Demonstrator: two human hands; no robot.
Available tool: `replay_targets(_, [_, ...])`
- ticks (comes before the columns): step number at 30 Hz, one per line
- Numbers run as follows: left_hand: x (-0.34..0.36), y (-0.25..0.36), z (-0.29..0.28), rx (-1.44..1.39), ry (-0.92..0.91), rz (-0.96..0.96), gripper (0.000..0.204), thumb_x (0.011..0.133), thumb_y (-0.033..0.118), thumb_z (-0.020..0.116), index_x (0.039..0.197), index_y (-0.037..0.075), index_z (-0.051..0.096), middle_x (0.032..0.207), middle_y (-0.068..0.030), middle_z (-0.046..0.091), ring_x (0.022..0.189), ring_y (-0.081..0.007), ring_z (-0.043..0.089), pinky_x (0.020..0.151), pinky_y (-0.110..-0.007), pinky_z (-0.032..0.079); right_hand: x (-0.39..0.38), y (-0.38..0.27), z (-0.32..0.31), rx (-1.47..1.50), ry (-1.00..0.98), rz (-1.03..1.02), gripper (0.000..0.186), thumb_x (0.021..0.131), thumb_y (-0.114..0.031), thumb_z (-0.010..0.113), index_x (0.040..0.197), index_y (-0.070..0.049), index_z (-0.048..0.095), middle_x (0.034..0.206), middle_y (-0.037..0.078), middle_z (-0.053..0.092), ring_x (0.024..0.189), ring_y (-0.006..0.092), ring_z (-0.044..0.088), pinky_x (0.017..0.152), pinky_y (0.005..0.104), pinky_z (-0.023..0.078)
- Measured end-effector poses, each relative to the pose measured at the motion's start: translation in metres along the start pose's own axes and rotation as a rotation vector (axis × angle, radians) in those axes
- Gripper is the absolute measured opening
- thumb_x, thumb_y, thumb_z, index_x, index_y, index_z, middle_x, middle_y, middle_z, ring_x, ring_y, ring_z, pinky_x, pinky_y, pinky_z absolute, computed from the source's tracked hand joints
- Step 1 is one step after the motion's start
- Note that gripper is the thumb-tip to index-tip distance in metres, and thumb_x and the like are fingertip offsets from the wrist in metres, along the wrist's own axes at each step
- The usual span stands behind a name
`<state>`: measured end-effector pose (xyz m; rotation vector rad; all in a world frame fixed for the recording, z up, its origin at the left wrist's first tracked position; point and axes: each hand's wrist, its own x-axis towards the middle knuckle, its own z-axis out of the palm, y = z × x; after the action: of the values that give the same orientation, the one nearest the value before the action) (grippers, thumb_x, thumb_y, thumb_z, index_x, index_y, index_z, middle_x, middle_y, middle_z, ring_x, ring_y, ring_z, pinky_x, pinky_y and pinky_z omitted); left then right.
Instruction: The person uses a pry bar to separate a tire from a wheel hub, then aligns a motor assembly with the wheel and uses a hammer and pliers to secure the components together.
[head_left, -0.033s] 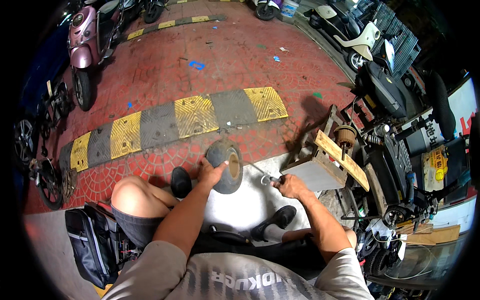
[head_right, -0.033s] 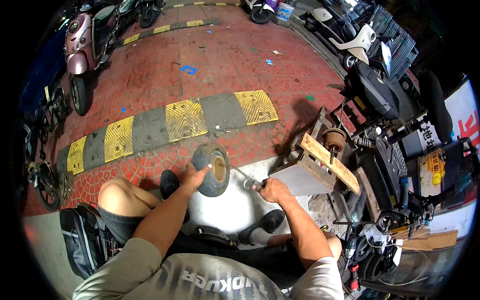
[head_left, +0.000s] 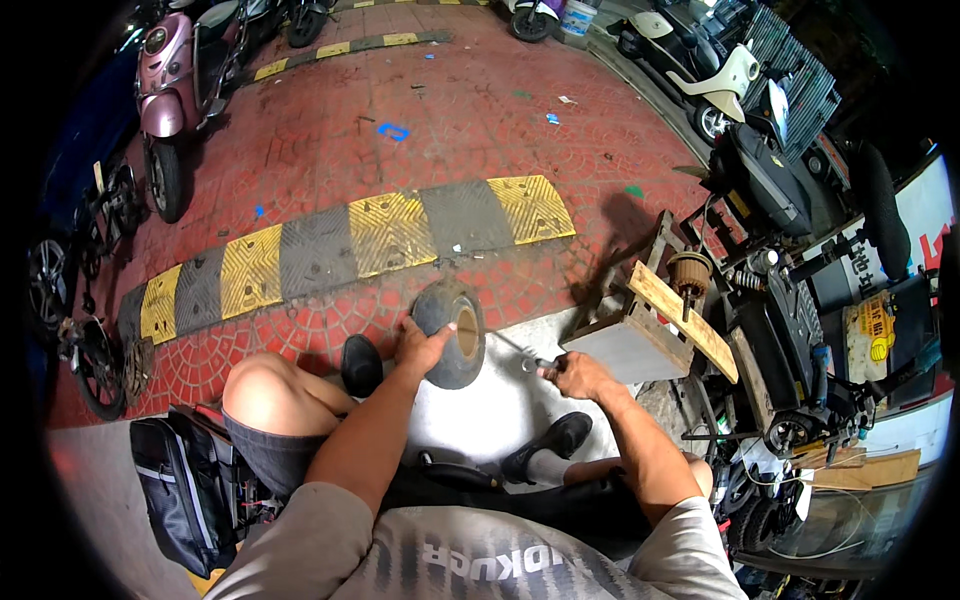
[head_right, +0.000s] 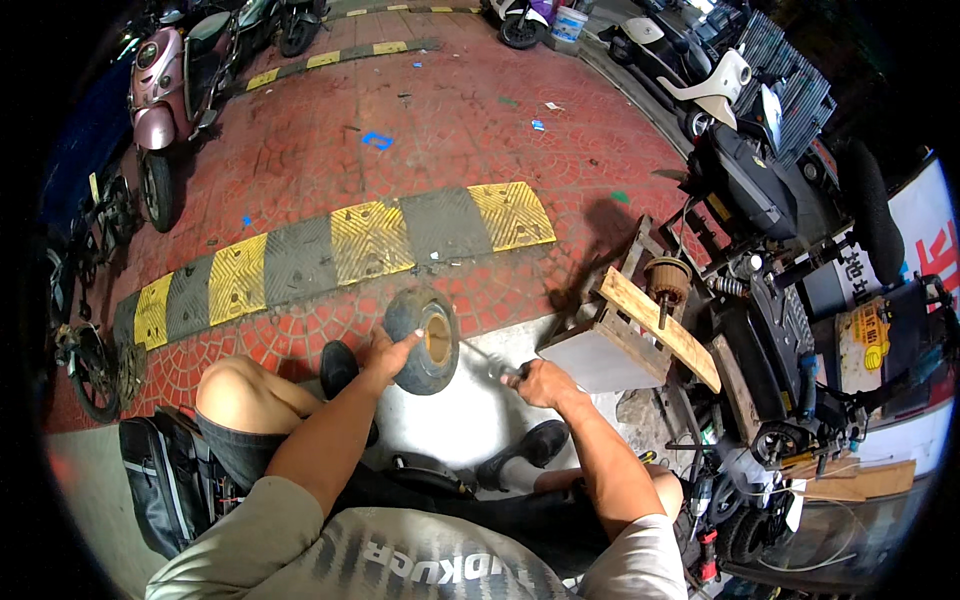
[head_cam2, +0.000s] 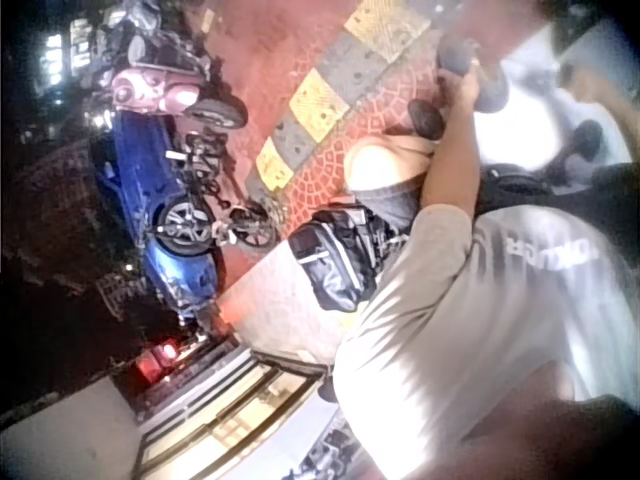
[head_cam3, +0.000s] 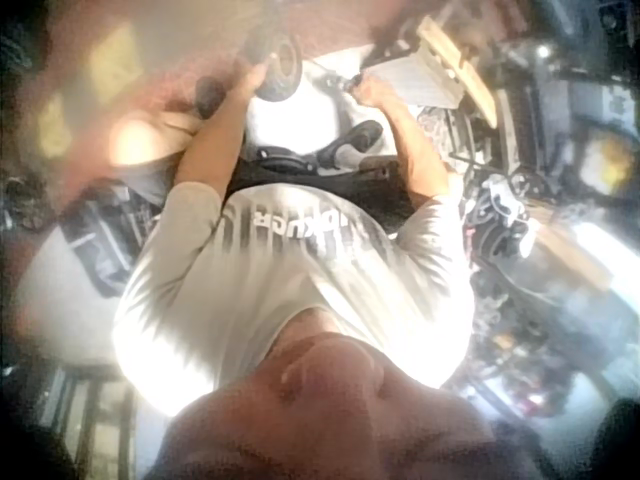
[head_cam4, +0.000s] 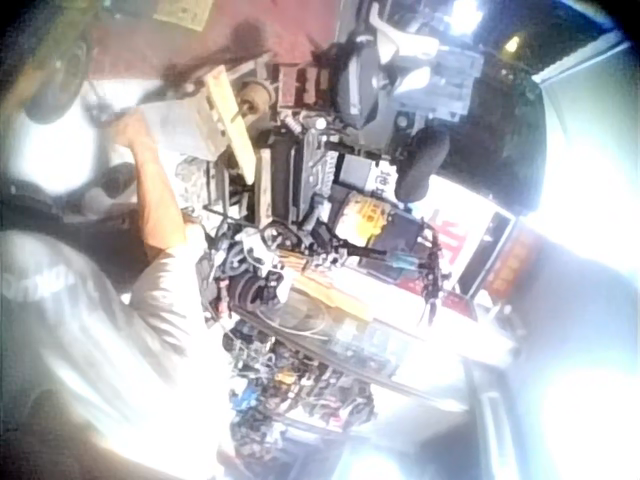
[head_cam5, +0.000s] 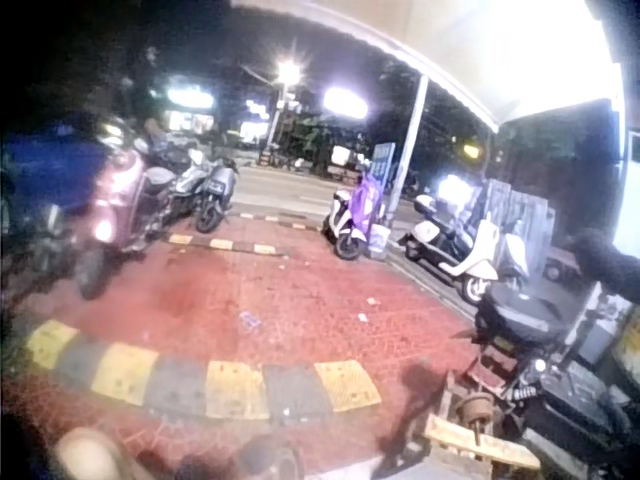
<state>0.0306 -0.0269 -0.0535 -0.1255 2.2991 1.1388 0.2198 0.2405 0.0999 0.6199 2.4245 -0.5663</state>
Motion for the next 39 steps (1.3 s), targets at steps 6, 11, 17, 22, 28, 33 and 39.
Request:
replay_targets(6, [0.002,-0.001,-0.004,-0.027,-0.001,-0.008,0.126,0.081,0.072,0.087,0.166,-0.003,0.032,0.167,-0.0325,0.046,0.153,-0.0472,0.05,0.123,-0.052,0.046,0.005,0.008,0.011,-0.006,0.26,0.073,0.069,0.107,-0.063,0.062,0.108,0.003,0.079,0.101,0.031,0.079,0.104,0.0515,0.076,0.09,0.0559,0.06])
replay_targets(11, [0.002,-0.002,-0.014,-0.08,0.013,-0.109,0.125,0.082,0.069,0.088,0.167,-0.003,0.032,0.167,-0.0311,0.047,0.151,-0.0462,0.053,0.123,-0.051,0.046,0.008,0.011,0.026,0.041,-0.029,0.056,0.069,0.109,-0.064,0.06,0.107,0.003,0.079,0.098,0.026,0.08,0.101,0.046,0.077,0.094,0.0535,0.059])
replay_targets(17, [-0.01,0.011,-0.019,-0.098,-0.006,-0.114,0.124,0.084,0.066,0.087,0.167,-0.006,0.03,0.166,-0.0328,0.048,0.148,-0.0458,0.056,0.12,-0.049,0.049,0.006,0.003,0.033,0.282,-0.097,0.132,0.072,0.108,-0.068,0.061,0.094,0.001,0.076,0.08,0.014,0.076,0.077,0.0279,0.074,0.079,0.0452,0.058])
replay_targets(22, [-0.01,0.014,-0.02,-0.069,-0.029,-0.109,0.123,0.085,0.064,0.087,0.167,-0.008,0.029,0.164,-0.034,0.049,0.148,-0.046,0.056,0.121,-0.049,0.048,0.026,0.024,0.029,0.41,-0.219,0.126,0.075,0.107,-0.07,0.06,0.088,0.0,0.077,0.076,0.012,0.075,0.071,0.0247,0.073,0.074,0.0425,0.058])
replay_targets(28, [0.001,0.001,-0.015,-0.01,-0.033,-0.062,0.123,0.083,0.065,0.085,0.167,-0.007,0.032,0.163,-0.0328,0.052,0.149,-0.0475,0.055,0.123,-0.048,0.046,0.03,0.023,0.024,0.457,-0.159,0.129,0.072,0.109,-0.065,0.063,0.091,0.004,0.076,0.077,0.012,0.075,0.057,0.0201,0.066,0.064,0.0397,0.055])
replay_targets(33, [0.027,-0.02,-0.011,0.083,-0.002,-0.05,0.117,0.081,0.066,0.084,0.166,-0.001,0.039,0.161,-0.0297,0.057,0.147,-0.0465,0.058,0.122,-0.05,0.047,0.026,0.015,0.024,0.565,-0.173,0.057,0.071,0.11,-0.063,0.063,0.089,0.004,0.074,0.077,0.012,0.076,0.058,0.0207,0.068,0.066,0.0392,0.058])
replay_targets(39, [0.035,-0.021,-0.014,0.1,-0.024,0.015,0.115,0.079,0.066,0.084,0.167,0.005,0.041,0.158,-0.0285,0.06,0.145,-0.0458,0.061,0.121,-0.05,0.048,0.027,0.019,0.025,0.514,-0.276,0.078,0.072,0.109,-0.066,0.064,0.086,0.001,0.074,0.071,0.009,0.071,0.06,0.021,0.065,0.063,0.0416,0.053])
